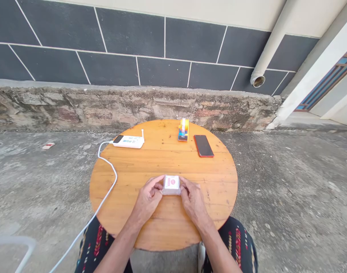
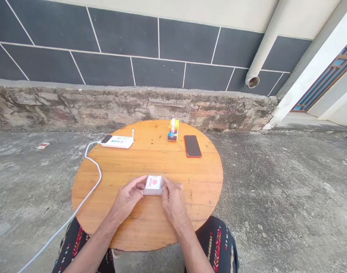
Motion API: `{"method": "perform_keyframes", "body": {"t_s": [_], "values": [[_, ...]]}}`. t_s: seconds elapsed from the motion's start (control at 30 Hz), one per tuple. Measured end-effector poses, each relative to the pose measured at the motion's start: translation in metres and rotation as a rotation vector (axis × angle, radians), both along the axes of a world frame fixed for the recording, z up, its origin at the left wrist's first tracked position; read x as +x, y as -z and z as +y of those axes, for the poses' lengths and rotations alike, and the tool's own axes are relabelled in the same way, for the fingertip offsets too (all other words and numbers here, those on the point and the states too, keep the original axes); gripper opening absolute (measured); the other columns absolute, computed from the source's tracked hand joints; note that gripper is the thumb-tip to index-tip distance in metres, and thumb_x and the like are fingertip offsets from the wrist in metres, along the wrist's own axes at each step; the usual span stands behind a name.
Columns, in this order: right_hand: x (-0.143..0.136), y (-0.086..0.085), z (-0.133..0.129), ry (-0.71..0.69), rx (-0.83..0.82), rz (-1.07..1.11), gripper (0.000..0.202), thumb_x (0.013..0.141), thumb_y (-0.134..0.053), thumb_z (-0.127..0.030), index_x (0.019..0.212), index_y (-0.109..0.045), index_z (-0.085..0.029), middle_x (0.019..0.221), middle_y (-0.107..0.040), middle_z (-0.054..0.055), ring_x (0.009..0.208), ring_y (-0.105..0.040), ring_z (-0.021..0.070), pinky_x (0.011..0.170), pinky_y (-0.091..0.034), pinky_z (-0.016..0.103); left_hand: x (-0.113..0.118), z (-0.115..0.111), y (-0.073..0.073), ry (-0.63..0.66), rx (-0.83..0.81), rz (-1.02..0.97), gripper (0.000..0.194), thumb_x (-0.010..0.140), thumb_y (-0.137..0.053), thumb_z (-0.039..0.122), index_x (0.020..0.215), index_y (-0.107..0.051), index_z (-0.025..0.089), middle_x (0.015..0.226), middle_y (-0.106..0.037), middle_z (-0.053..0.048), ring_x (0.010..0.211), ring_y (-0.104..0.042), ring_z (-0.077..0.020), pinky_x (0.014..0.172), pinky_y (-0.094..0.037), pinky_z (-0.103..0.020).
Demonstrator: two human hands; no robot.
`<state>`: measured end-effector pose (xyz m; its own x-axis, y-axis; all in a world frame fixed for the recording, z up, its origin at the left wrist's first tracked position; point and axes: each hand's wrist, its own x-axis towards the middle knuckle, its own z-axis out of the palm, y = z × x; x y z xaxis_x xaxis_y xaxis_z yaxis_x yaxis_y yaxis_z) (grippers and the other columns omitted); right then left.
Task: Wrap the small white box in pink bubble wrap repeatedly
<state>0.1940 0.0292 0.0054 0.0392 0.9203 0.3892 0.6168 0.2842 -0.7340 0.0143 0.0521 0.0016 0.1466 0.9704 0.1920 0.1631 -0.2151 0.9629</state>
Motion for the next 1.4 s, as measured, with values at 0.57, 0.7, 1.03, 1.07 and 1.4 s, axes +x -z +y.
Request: {"method": "perform_keyframes", "body": {"t_s": [0.57, 0.7, 1.03, 1.07, 1.4], "values": [[-0.001, 0.001, 0.003, 0.012, 0.010, -0.152, 0.033, 0.088, -0.044, -0.016, 0.113, -0.064, -0.022, 0.100, -0.071, 0.006, 0.091, -0.063, 0.0216, 0.084, -0.045, 0.035, 0.003, 0.006, 0.002, 0.025, 0.092, 0.105, 0.038, 0.080, -0.050, 0.017, 0.117, -0.061, 0.021, 0.105, -0.062, -0.005, 0.082, -0.060, -0.0152, 0.076, -0.051, -0.029], [0.000, 0.002, 0.002, 0.038, 0.030, -0.091, 0.032, 0.089, -0.042, -0.017, 0.113, -0.063, -0.020, 0.101, -0.070, 0.007, 0.091, -0.063, 0.0216, 0.085, -0.045, 0.036, 0.004, 0.002, 0.003, -0.051, 0.091, 0.102, 0.035, 0.080, -0.050, 0.017, 0.113, -0.061, 0.018, 0.102, -0.062, -0.006, 0.078, -0.060, -0.0142, 0.070, -0.051, -0.027], [-0.003, -0.004, -0.009, -0.022, 0.035, -0.156, 0.041, 0.098, -0.033, -0.032, 0.137, -0.043, -0.029, 0.142, -0.042, 0.005, 0.131, -0.036, 0.0225, 0.108, -0.030, 0.045, 0.005, -0.002, 0.001, 0.001, 0.139, 0.052, 0.043, 0.080, -0.048, 0.013, 0.121, -0.055, 0.021, 0.120, -0.053, -0.007, 0.081, -0.059, -0.0122, 0.072, -0.053, -0.026], [-0.003, -0.004, -0.008, -0.025, 0.020, -0.180, 0.042, 0.098, -0.033, -0.034, 0.138, -0.041, -0.030, 0.144, -0.039, 0.005, 0.132, -0.035, 0.0232, 0.108, -0.030, 0.046, 0.006, -0.002, 0.000, 0.010, 0.141, 0.053, 0.042, 0.080, -0.047, 0.013, 0.121, -0.055, 0.021, 0.121, -0.053, -0.007, 0.081, -0.059, -0.0122, 0.072, -0.053, -0.026], [-0.008, -0.008, -0.005, -0.054, -0.027, -0.305, 0.042, 0.097, -0.036, -0.039, 0.137, -0.042, -0.032, 0.149, -0.032, 0.007, 0.133, -0.035, 0.0273, 0.104, -0.032, 0.051, 0.005, -0.003, -0.003, 0.029, 0.136, 0.075, 0.042, 0.079, -0.045, 0.011, 0.118, -0.057, 0.021, 0.119, -0.056, -0.007, 0.082, -0.059, -0.0131, 0.070, -0.052, -0.025]]}}
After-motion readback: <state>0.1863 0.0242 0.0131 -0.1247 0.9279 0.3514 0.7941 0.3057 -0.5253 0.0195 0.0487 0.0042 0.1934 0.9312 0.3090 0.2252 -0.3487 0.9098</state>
